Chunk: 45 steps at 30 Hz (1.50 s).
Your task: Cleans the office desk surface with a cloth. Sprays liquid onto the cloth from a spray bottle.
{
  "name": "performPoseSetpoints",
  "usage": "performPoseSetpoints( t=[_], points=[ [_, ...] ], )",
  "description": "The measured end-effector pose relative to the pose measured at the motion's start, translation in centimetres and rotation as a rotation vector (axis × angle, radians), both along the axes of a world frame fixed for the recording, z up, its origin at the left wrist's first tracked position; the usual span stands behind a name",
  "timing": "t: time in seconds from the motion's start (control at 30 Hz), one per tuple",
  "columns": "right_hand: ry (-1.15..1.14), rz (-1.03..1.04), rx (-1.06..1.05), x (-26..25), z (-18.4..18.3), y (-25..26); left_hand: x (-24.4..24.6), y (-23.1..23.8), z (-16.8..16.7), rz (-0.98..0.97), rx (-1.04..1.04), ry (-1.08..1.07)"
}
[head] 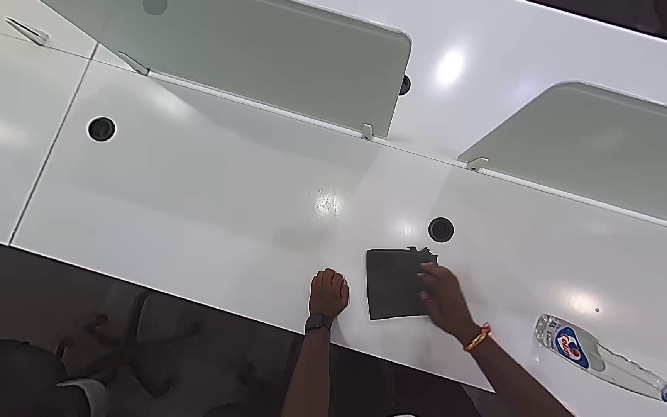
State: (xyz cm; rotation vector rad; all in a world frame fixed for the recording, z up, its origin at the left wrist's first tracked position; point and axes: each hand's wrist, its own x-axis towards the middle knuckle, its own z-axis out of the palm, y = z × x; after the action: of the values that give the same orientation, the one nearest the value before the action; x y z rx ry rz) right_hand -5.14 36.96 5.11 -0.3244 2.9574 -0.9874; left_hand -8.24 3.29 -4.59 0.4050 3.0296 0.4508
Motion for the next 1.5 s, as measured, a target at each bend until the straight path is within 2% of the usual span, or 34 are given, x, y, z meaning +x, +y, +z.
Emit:
performPoseSetpoints(
  t=[0.1,0.2,0.4,0.57,0.73,0.9,1.1,1.27,1.5],
  points=[
    [-0.067,0.189,0.288,0.2,-3.5,-5.5,0.0,0.0,0.0,0.005,-0.008,0.011],
    [-0.2,0.186,0.477,-1.0,-6.7,-8.2,0.1,0.1,0.0,0.008,0.002,0.007],
    [-0.159,0.062,0.504,-4.8,-7.3,-10.0,0.0,0.1,0.0,0.012,-0.004,-0.006],
    [-0.12,0.013,0.491,-12.2,-7.6,-11.3,-0.1,0.1,0.2,0.011,0.001,-0.001],
    [-0.036,-0.065,0.348,-19.9,-7.9,-12.9,0.0,0.0,0.0,0.015,0.015,0.027],
    [0.0,-0.121,0.304,-26.0,-8.3,-14.0,-0.1,0.0,0.1,0.01,0.027,0.039],
    [0.052,-0.283,0.347,-32.8,-8.4,-15.2,-0.1,-0.1,0.2,0.006,0.052,0.017],
    [0.043,-0.325,0.444,-36.2,-7.9,-16.2,-0.4,-0.3,0.5,0.002,0.102,-0.025],
    [0.033,-0.307,0.494,-37.0,-7.4,-16.5,-0.4,-0.4,0.6,-0.007,0.14,-0.023]
  ],
)
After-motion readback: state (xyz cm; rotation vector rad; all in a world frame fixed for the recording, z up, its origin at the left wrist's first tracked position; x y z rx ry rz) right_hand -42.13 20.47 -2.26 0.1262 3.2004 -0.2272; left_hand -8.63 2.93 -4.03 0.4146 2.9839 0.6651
